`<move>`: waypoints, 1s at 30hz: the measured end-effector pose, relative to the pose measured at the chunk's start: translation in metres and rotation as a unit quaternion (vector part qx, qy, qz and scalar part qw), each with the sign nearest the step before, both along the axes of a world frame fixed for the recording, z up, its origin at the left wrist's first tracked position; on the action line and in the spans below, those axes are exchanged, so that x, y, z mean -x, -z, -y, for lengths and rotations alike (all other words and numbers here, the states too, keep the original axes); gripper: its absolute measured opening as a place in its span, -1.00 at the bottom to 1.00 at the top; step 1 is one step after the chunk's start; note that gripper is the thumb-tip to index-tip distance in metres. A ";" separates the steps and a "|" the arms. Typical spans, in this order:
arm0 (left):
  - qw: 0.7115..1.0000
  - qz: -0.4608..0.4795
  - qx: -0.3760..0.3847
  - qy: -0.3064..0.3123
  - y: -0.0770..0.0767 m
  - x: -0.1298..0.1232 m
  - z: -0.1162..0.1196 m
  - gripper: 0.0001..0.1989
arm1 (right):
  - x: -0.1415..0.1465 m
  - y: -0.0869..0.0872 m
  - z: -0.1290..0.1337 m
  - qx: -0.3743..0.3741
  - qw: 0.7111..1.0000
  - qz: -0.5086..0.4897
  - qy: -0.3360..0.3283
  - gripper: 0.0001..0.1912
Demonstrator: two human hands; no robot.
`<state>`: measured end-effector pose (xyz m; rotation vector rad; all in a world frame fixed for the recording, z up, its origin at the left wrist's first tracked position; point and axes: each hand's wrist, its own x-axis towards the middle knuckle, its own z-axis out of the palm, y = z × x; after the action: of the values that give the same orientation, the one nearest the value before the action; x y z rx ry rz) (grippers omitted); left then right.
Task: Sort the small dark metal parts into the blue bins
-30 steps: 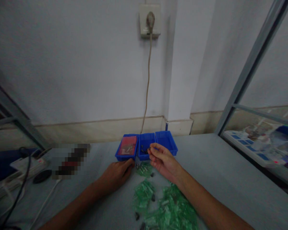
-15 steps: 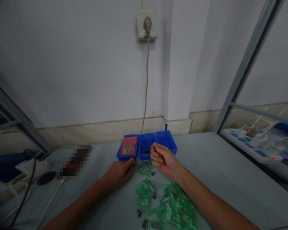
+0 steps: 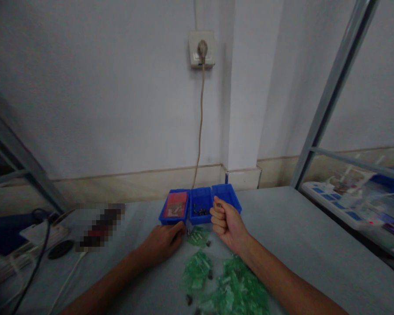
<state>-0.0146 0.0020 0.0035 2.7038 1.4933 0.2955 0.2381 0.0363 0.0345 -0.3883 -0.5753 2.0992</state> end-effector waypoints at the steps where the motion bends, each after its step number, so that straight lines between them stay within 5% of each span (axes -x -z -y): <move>1: 1.000 0.000 0.000 0.001 0.000 0.000 0.000 -0.86 | -0.001 -0.001 0.000 0.004 1.000 -0.001 -0.006 -0.44; 22: 1.000 0.010 0.001 0.009 0.001 0.001 0.000 -0.88 | 0.004 0.004 0.001 -0.004 0.998 0.065 -0.007 -0.47; 30: 1.000 0.017 0.004 0.005 0.003 0.002 0.000 -0.88 | 0.012 0.003 0.007 -0.101 0.976 0.148 0.124 -0.59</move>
<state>-0.0162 0.0022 0.0008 2.6847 1.4697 0.3326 0.2266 0.0293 0.0313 -0.6280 -0.8596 1.7372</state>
